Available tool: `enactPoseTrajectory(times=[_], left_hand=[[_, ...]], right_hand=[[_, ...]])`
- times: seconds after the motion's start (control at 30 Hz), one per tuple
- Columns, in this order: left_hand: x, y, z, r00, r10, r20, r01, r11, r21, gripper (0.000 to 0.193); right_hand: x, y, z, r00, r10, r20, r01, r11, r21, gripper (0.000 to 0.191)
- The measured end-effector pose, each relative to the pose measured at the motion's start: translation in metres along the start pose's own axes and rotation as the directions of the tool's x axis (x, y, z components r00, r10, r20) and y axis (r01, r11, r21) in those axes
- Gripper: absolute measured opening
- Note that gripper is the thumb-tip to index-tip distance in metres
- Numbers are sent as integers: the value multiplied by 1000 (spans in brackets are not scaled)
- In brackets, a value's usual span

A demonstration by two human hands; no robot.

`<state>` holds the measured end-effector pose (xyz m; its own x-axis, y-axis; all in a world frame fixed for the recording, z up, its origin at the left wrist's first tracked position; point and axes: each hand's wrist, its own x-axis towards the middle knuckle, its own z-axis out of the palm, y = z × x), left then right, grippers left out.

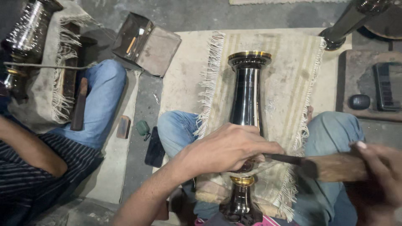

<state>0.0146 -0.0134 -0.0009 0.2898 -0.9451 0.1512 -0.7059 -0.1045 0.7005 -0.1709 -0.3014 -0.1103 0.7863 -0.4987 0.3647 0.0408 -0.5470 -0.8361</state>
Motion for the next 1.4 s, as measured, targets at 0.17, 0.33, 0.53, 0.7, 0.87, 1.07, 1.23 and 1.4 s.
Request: enactPoseTrajectory(times=[0.17, 0.33, 0.53, 0.7, 0.87, 1.07, 1.23, 1.4], left_hand=[[5, 0, -7, 998, 25, 65, -21, 998, -58, 49], [3, -11, -2, 991, 63, 116, -52, 994, -95, 52], [-19, -12, 9, 933, -208, -292, 131, 955, -265, 28], [-37, 19, 44, 682, -606, -409, 325, 753, -572, 41], [-35, 24, 71, 573, -475, -668, 337, 879, -337, 33], [-34, 21, 75, 533, -496, -686, 341, 868, -362, 33], [-35, 25, 77, 538, -433, -723, 319, 899, -301, 26], [-37, 26, 78, 581, -347, -736, 302, 932, -201, 16]], right_hand=[[-20, -10, 7, 997, 21, -80, -22, 1000, -5, 39], [-28, -13, 12, 996, 9, -87, -10, 1000, -14, 50], [-17, -10, 9, 999, -6, 44, 11, 991, -137, 61], [20, -42, 13, 976, -81, 204, 142, 941, -306, 66], [70, -107, 23, 933, -32, 359, 167, 921, -351, 76], [113, -169, 37, 837, -286, 466, 500, 746, -439, 74], [126, -164, 29, 730, -354, 585, 615, 713, -337, 70], [136, -129, 11, 594, -354, 723, 682, 698, -219, 74]])
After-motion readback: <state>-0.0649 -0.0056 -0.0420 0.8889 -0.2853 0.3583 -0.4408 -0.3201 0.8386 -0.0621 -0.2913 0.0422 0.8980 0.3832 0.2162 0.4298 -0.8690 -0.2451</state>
